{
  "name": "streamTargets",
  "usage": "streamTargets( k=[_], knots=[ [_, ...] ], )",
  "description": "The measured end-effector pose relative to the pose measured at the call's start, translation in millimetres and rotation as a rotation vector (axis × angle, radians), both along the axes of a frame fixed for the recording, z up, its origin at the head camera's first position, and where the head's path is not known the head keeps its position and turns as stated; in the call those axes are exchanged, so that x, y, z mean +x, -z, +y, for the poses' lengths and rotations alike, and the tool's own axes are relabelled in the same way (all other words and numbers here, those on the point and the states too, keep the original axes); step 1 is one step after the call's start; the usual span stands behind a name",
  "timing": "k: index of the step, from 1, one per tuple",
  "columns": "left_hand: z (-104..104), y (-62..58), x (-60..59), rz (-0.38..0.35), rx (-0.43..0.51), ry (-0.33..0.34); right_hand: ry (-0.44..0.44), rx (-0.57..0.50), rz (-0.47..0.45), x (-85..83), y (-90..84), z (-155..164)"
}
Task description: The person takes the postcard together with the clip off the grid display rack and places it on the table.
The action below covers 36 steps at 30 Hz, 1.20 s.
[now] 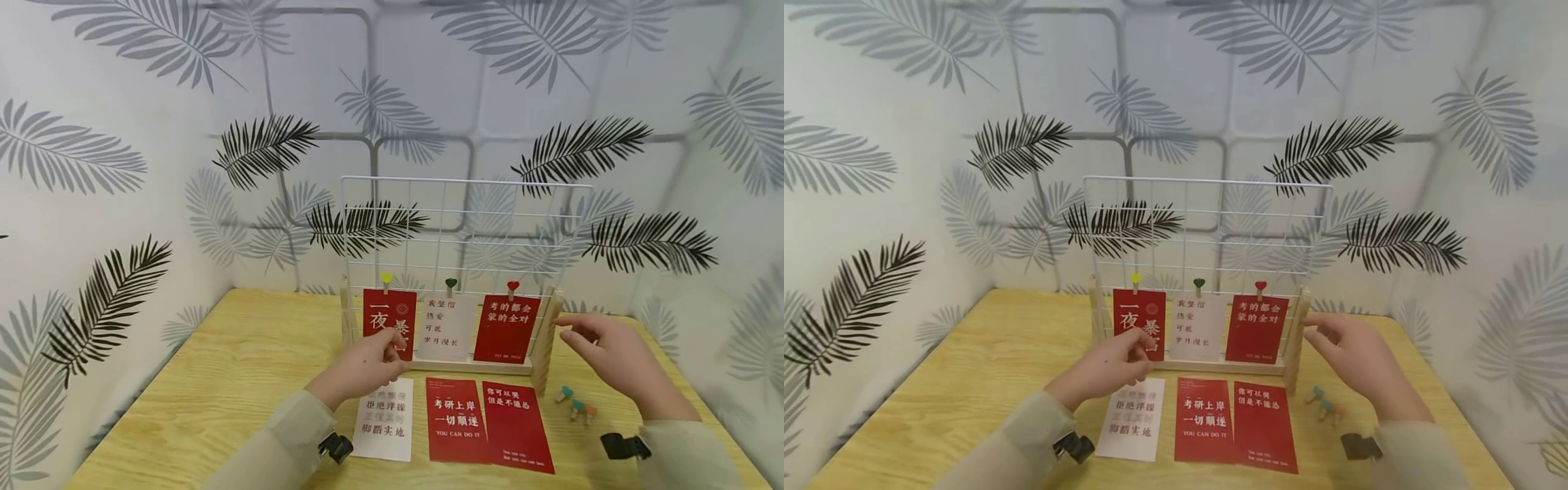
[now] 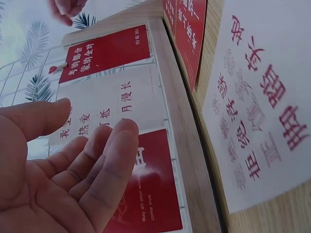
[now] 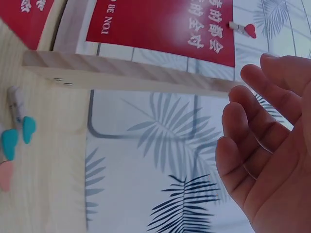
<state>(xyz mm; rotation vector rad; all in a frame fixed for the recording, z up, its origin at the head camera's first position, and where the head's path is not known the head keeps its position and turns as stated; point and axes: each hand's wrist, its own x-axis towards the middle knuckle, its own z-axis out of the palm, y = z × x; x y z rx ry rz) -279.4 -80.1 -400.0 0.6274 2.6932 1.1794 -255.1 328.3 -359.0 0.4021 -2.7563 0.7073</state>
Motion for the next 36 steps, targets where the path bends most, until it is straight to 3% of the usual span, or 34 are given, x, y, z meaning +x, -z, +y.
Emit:
streamTargets(
  k=[6,14,20,36],
  knots=[
    [12.9,-2.1,-5.4,0.062,-0.008,-0.01,-0.034,0.046,0.058,-5.4,-15.2,-12.3],
    [30.3,-3.1,-7.5,0.05,0.059,0.003,-0.079,0.09,0.133,-11.3,-31.6,-20.2],
    [37.0,-4.0,-7.0,0.036,0.103,-0.015,-0.086,0.155,0.094,-17.8,-42.2,-31.2],
    [62.8,-4.8,-11.8,0.037,0.108,0.023,-0.075,0.254,0.08,-29.3,-58.7,-47.7]
  ],
)
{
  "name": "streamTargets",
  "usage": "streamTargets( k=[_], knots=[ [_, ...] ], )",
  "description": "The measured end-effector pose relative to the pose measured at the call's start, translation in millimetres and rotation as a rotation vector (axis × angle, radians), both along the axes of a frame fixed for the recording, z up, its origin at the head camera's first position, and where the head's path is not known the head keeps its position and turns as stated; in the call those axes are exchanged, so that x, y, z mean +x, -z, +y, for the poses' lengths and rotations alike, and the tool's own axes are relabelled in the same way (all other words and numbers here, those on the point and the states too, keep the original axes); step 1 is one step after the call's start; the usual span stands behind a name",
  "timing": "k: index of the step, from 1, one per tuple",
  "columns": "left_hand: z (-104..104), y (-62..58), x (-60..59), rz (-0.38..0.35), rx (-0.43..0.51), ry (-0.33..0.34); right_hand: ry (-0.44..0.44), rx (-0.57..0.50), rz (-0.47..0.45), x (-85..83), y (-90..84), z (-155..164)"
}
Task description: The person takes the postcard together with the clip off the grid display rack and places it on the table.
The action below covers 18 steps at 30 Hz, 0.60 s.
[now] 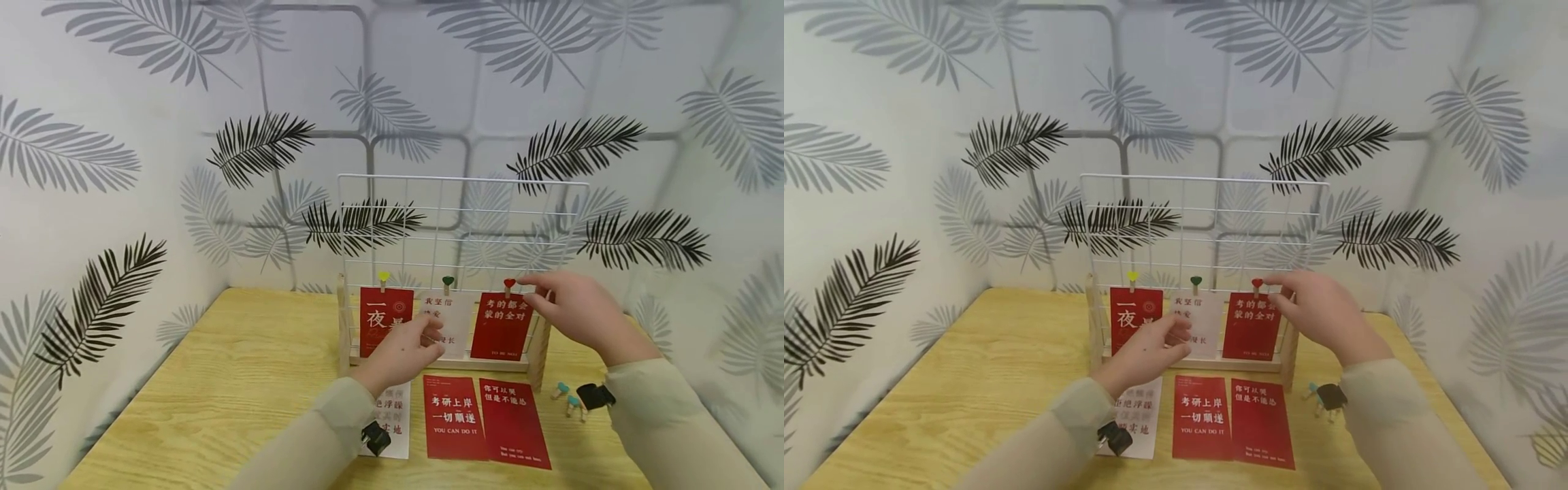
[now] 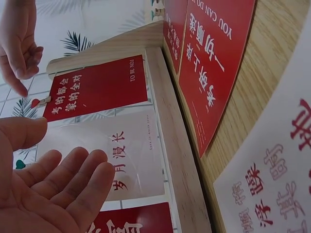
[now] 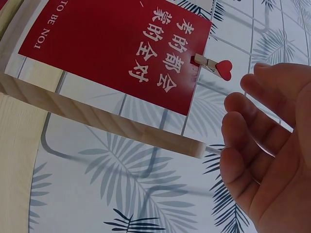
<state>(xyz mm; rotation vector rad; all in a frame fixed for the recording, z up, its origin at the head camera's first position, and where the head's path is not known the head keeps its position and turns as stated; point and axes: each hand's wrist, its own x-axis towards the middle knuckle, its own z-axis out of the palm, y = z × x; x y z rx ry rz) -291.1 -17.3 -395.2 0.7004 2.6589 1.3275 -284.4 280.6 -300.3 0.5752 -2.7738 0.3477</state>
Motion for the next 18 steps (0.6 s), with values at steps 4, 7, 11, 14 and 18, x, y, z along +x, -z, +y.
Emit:
streamTargets(
  k=[4,7,11,14,18],
  knots=[
    [5.1,0.6,-0.7,-0.019,0.002,0.006,0.001,0.005,0.001,-0.8,-2.3,-0.3],
    [9.4,2.0,-1.1,-0.022,0.007,0.004,0.01,0.017,0.004,-2.0,-2.3,-0.2],
    [16.7,4.0,-0.9,-0.004,-0.003,0.002,0.016,0.026,-0.005,-5.1,-0.4,-2.1],
    [23.2,5.6,-1.4,0.009,-0.007,0.014,0.014,0.022,-0.02,-6.3,1.6,-4.0],
    [32.0,7.3,-3.3,-0.008,0.008,0.029,0.027,0.023,-0.032,-6.8,2.8,-6.0]
  ],
)
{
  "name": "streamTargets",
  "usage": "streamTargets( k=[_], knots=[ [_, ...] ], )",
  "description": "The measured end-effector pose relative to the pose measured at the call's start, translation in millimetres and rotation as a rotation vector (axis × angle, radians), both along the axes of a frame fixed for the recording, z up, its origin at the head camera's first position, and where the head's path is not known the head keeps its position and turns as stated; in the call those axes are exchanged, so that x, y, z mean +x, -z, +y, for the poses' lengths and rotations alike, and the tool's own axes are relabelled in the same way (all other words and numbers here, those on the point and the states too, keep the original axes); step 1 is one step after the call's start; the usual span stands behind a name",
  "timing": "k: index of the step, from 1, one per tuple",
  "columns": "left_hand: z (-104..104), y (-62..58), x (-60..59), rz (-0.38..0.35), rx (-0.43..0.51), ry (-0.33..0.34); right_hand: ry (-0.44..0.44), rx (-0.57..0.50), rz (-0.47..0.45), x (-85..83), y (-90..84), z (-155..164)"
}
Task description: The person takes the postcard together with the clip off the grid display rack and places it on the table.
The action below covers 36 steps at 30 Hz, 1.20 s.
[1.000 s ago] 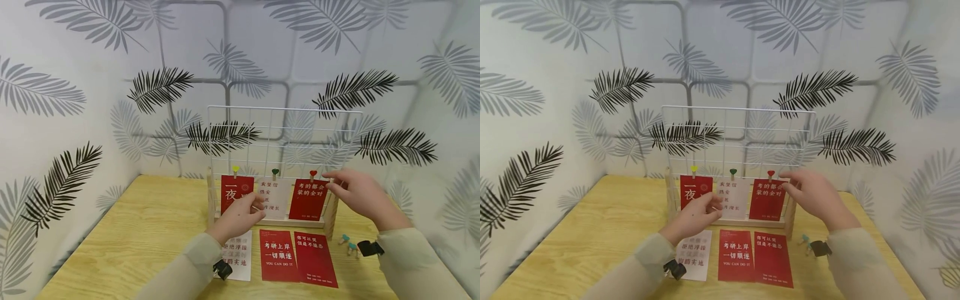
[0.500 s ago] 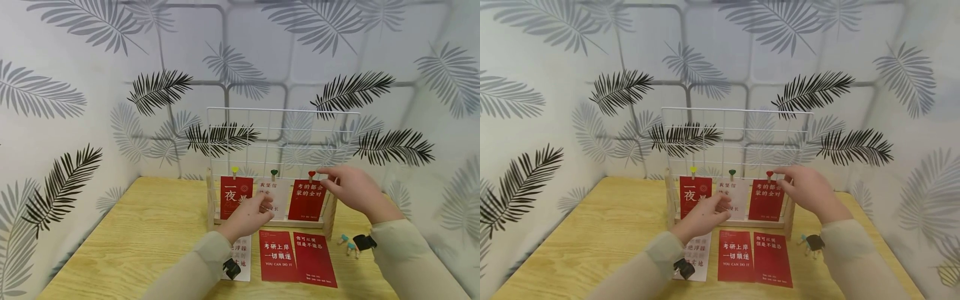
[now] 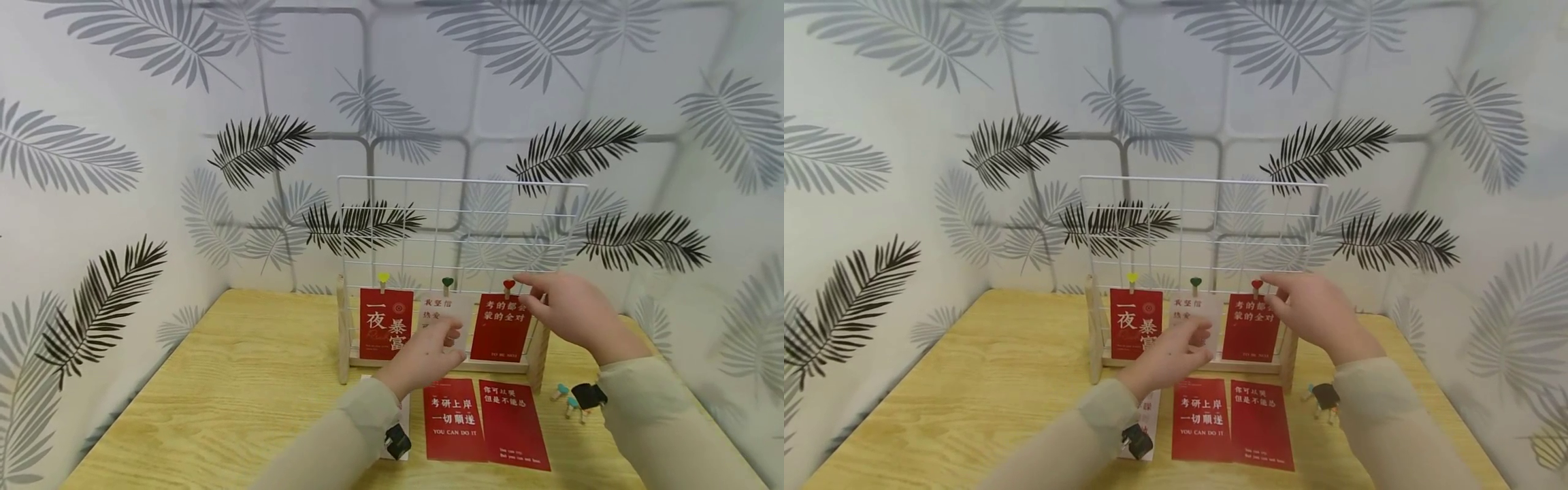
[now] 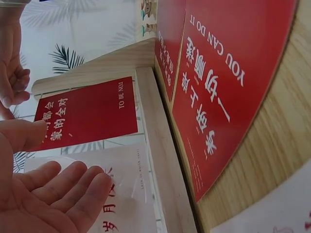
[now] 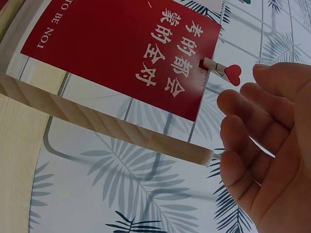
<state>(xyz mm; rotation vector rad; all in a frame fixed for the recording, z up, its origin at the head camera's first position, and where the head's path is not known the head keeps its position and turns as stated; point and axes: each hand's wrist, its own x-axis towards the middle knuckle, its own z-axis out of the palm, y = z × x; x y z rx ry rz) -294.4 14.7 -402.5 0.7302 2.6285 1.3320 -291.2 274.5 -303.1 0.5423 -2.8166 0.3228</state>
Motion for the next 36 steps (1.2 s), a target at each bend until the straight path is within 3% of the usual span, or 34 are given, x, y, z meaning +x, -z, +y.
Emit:
streamTargets(
  k=[8,14,27,36],
  knots=[
    [13.2,5.9,-3.4,-0.015,-0.006,0.0,0.021,0.018,-0.004,-3.7,0.2,-1.9],
    [18.8,10.4,-5.2,-0.013,-0.002,0.005,0.005,0.096,0.039,-9.1,-0.3,-7.5],
    [32.6,19.8,-5.1,-0.02,-0.054,-0.054,0.004,0.145,0.133,-14.6,-0.2,-10.7],
    [40.1,22.9,-5.8,-0.051,0.044,-0.087,0.019,0.131,0.209,-19.6,7.5,-9.7]
  ],
)
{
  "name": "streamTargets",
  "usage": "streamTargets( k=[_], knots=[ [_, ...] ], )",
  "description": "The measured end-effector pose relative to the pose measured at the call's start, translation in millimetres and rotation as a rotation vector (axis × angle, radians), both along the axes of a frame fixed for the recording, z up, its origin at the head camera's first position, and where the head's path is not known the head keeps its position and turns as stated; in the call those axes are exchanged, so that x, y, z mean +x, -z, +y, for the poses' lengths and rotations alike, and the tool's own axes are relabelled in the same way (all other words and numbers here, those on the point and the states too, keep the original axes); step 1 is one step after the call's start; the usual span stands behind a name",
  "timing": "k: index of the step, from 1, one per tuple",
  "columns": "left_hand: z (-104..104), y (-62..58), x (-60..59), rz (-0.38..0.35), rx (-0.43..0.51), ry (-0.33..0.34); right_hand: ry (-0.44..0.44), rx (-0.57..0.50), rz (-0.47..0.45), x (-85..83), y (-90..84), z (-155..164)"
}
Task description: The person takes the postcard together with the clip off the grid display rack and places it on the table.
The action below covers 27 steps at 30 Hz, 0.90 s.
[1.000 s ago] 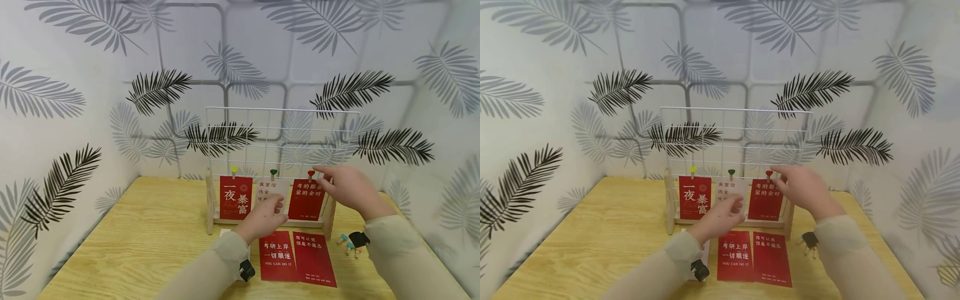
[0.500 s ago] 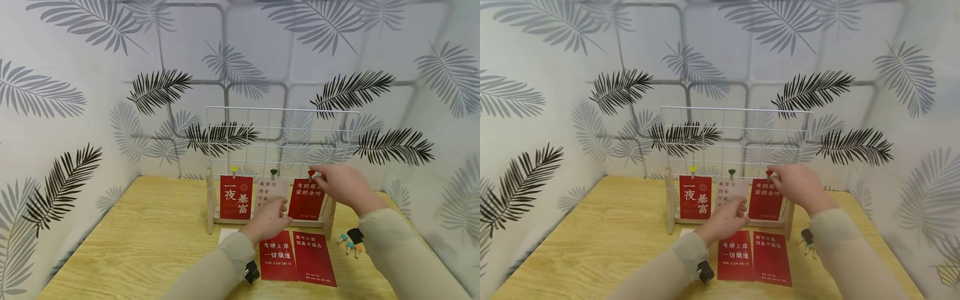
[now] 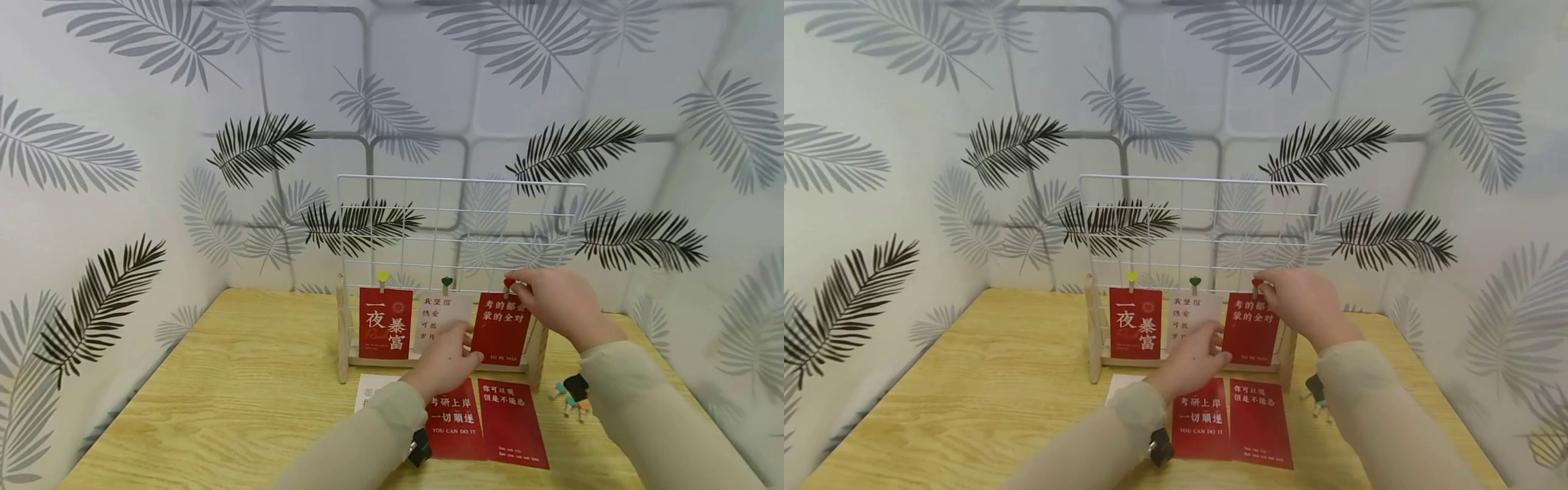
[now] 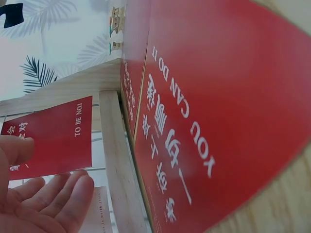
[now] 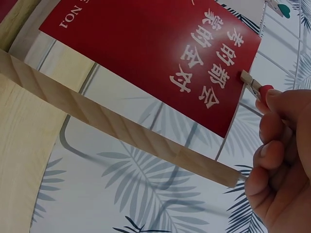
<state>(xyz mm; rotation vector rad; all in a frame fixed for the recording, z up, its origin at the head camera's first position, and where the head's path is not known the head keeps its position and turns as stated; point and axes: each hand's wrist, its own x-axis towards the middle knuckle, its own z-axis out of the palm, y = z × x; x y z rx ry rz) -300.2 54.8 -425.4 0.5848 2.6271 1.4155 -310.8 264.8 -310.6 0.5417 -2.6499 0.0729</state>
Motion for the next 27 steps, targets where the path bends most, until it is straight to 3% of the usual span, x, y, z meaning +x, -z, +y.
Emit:
streamTargets(
  k=[7,15,27],
  knots=[
    [3.3,0.7,-0.4,0.034,0.043,-0.015,0.016,-0.04,0.032,0.2,5.7,-3.7],
    [10.1,0.3,-4.3,0.114,0.032,-0.064,0.049,-0.074,0.055,-2.2,9.1,-6.3],
    [15.1,0.9,-7.0,0.163,0.03,-0.104,0.05,-0.114,0.11,-4.4,17.4,-5.1]
  ],
)
